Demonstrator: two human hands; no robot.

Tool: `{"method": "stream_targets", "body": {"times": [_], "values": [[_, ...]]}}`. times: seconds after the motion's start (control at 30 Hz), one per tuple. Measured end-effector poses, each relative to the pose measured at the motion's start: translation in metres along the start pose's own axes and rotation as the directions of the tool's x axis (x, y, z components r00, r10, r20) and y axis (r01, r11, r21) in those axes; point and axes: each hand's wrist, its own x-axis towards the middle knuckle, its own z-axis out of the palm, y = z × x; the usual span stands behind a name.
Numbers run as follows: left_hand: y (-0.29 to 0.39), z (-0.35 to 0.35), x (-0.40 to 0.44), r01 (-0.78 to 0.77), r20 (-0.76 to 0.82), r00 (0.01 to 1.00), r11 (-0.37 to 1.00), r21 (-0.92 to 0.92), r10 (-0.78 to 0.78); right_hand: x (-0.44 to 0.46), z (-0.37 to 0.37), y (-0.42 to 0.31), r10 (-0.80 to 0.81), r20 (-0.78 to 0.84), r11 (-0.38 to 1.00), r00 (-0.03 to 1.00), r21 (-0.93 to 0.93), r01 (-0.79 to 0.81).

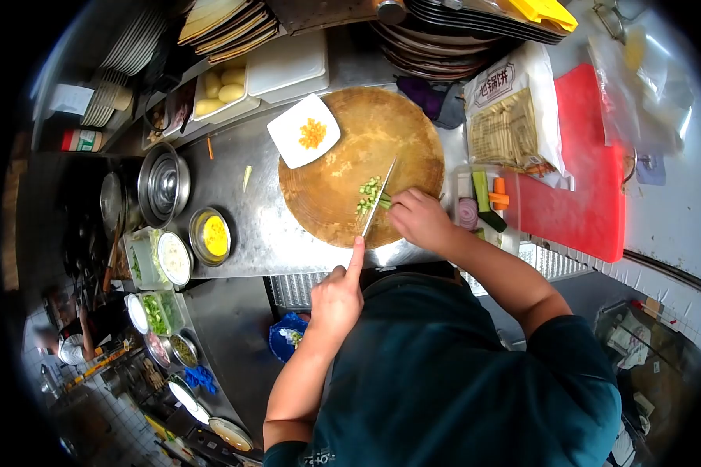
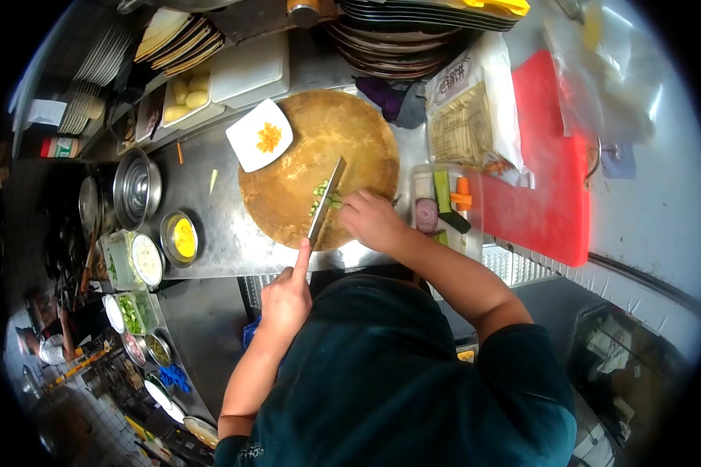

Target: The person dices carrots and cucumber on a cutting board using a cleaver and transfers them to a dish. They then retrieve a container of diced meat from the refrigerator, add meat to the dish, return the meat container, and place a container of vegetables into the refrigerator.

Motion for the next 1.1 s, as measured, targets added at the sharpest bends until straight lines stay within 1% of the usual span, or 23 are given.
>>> {"method": "stream_targets", "body": {"times": [0.13,0.23,0.33,0.43,0.53,0.73,0.83,0.93,1.03,1.1], "values": [[0.0,0.004,0.0,-0.029,-0.025,0.999,0.999,-0.017,0.028,-0.005,-0.001,0.004,0.014,0.011,1.0,1.0,-0.007,-0.014],[-0.004,0.023,0.008,-0.009,0.027,1.0,1.0,0.021,0.009,-0.006,0.001,0.007,-0.002,0.03,1.0,1.0,-0.005,0.002],[-0.006,0.024,0.007,-0.028,-0.023,0.999,1.0,-0.015,0.028,-0.006,0.0,0.007,0.004,0.024,1.0,1.0,0.018,-0.005],[0.0,0.013,0.004,-0.046,-0.026,0.999,0.999,0.013,0.046,-0.007,0.001,0.008,-0.007,0.027,1.0,1.0,0.004,0.007],[-0.002,0.025,0.007,-0.045,0.017,0.999,0.999,0.01,0.045,-0.006,-0.001,0.006,0.005,0.039,1.0,0.999,-0.015,-0.004],[0.001,0.018,0.003,-0.04,0.004,0.999,0.999,-0.007,0.04,-0.007,0.0,0.007,-0.001,0.015,1.0,1.0,0.01,0.001],[0.001,0.022,0.006,-0.046,0.053,0.997,0.999,-0.014,0.047,-0.008,0.0,0.006,0.03,0.058,0.999,0.998,-0.031,-0.028],[-0.001,0.025,0.007,-0.035,0.046,0.998,0.999,-0.009,0.035,-0.007,0.001,0.007,0.006,0.017,1.0,1.0,-0.018,-0.005],[0.005,0.015,0.004,-0.039,0.027,0.999,0.999,-0.038,0.04,-0.009,-0.001,0.008,0.003,0.037,1.0,0.999,-0.012,-0.003],[0.005,0.019,0.006,-0.03,0.083,0.996,0.999,-0.012,0.031,-0.011,0.0,0.008,0.003,0.033,0.999,0.999,-0.042,-0.002]]}}
